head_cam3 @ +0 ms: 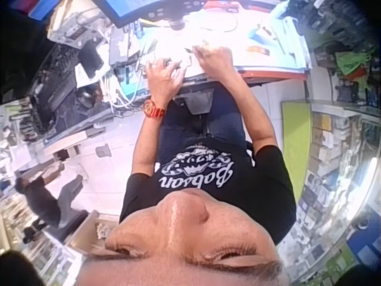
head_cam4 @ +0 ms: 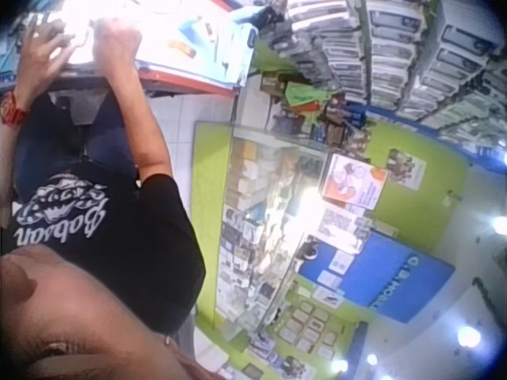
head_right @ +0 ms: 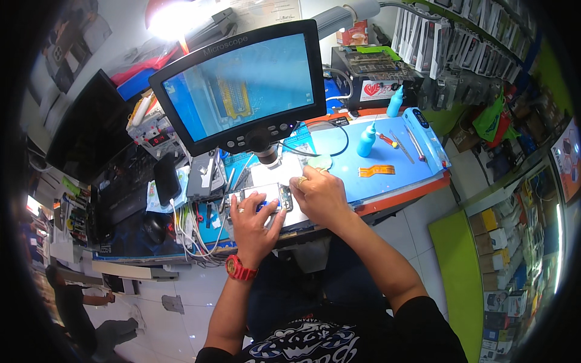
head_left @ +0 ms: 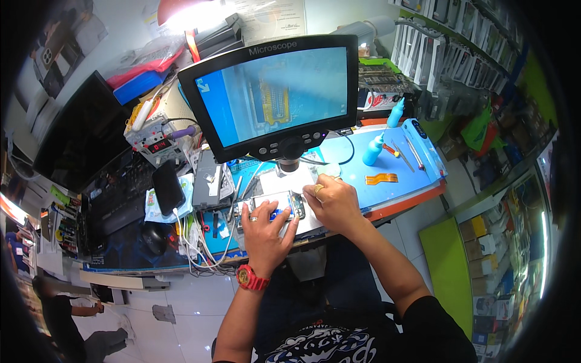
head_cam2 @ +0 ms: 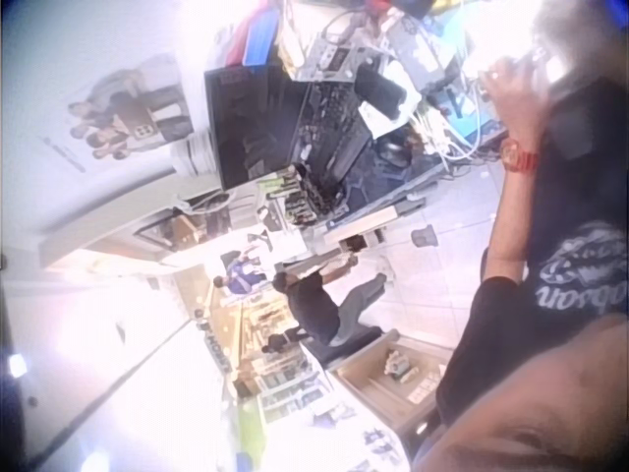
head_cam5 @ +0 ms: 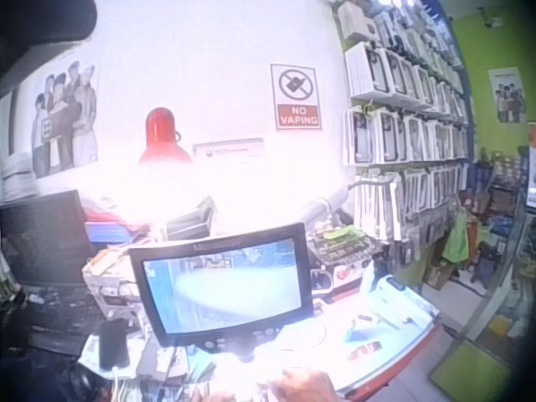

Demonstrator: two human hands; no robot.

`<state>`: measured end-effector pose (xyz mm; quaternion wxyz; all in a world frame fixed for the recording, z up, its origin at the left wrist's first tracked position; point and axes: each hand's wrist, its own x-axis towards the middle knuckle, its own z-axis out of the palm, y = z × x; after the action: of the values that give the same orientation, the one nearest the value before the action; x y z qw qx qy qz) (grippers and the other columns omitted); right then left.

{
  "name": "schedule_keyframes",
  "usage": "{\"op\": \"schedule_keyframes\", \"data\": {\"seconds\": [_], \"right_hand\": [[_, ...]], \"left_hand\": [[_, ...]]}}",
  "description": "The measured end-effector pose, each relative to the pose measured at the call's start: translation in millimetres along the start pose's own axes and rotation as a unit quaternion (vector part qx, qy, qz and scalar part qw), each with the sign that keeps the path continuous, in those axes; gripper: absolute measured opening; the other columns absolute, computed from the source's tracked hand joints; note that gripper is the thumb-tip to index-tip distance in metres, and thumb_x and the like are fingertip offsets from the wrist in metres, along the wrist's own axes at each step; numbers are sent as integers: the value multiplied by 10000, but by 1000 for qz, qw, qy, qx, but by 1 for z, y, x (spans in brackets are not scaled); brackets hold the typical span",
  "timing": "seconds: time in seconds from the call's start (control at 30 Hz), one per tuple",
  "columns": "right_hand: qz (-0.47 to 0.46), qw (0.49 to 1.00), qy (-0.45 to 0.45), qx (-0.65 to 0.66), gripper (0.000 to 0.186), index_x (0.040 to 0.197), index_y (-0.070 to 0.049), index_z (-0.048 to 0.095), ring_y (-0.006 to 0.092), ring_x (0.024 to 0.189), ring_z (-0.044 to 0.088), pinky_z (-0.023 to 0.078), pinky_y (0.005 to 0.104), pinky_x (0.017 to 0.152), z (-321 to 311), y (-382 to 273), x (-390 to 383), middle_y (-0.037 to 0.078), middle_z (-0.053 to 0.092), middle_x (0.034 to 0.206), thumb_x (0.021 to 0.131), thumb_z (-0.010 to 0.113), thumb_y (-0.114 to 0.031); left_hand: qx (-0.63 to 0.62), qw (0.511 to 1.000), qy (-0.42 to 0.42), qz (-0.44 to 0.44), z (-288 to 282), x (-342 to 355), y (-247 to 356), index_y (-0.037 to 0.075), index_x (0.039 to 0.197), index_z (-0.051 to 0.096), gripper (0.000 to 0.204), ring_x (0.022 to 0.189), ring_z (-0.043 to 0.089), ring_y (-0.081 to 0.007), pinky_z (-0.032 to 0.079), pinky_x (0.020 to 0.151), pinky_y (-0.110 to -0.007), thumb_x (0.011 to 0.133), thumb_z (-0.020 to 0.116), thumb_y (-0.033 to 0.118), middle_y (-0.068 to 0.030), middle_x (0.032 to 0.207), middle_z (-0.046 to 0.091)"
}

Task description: The person adjusts a microscope screen, handles a phone motherboard, and uses a blue tool to apply a substance to the motherboard while looking at the microscope display.

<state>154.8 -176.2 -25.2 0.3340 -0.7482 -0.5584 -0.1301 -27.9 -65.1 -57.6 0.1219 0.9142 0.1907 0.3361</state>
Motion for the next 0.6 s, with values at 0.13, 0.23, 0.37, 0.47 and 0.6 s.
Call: {"op": "schedule_keyframes", "data": {"seconds": [0.13, 0.23, 0.37, 0.47, 0.6], "right_hand": [[-6, 1000, -18, 0, 100, 999, -118, 815, 308, 774, 676, 533, 446, 678, 0, -1, -3, 79, 626, 823, 914, 791, -164], [0, 1000, -8, -5, 81, 972, -114, 805, 309, 778, 680, 536, 450, 672, -1, -1, -2, 80, 623, 827, 907, 790, -160], [-11, 1000, 1, 0, 49, 923, -111, 791, 317, 775, 682, 541, 459, 662, 0, 0, -2, 87, 624, 827, 905, 779, -155], [-11, 999, -16, 29, 75, 970, -113, 808, 306, 771, 679, 539, 444, 677, -1, 0, -4, 76, 625, 825, 909, 784, -150], [-3, 1000, -22, -8, 94, 1004, -96, 812, 313, 798, 694, 544, 436, 698, -2, -3, -1, 72, 651, 841, 932, 771, -140]], "left_hand": [[1, 1000, -2, -2, 0, 0, 0, 140, 1133, 824, 263, 1273, 652, -334, 262, 1264, -621, 919, 826, 294, -99, 1227, 692], [0, 1000, -1, -2, 0, 0, 0, 141, 1132, 824, 263, 1273, 652, -337, 265, 1262, -625, 918, 827, 294, -101, 1228, 695], [-1, 1000, 0, -3, 1, 0, -1, 141, 1131, 825, 266, 1275, 652, -340, 269, 1261, -630, 914, 830, 296, -103, 1228, 698], [-3, 1000, 1, -4, 0, -1, 0, 139, 1128, 825, 265, 1277, 654, -339, 268, 1262, -626, 913, 830, 294, -103, 1225, 698], [-4, 1000, 4, -1, 1, -1, 0, 134, 1127, 825, 267, 1278, 654, -339, 267, 1265, -622, 908, 833, 288, -103, 1223, 700]]}}
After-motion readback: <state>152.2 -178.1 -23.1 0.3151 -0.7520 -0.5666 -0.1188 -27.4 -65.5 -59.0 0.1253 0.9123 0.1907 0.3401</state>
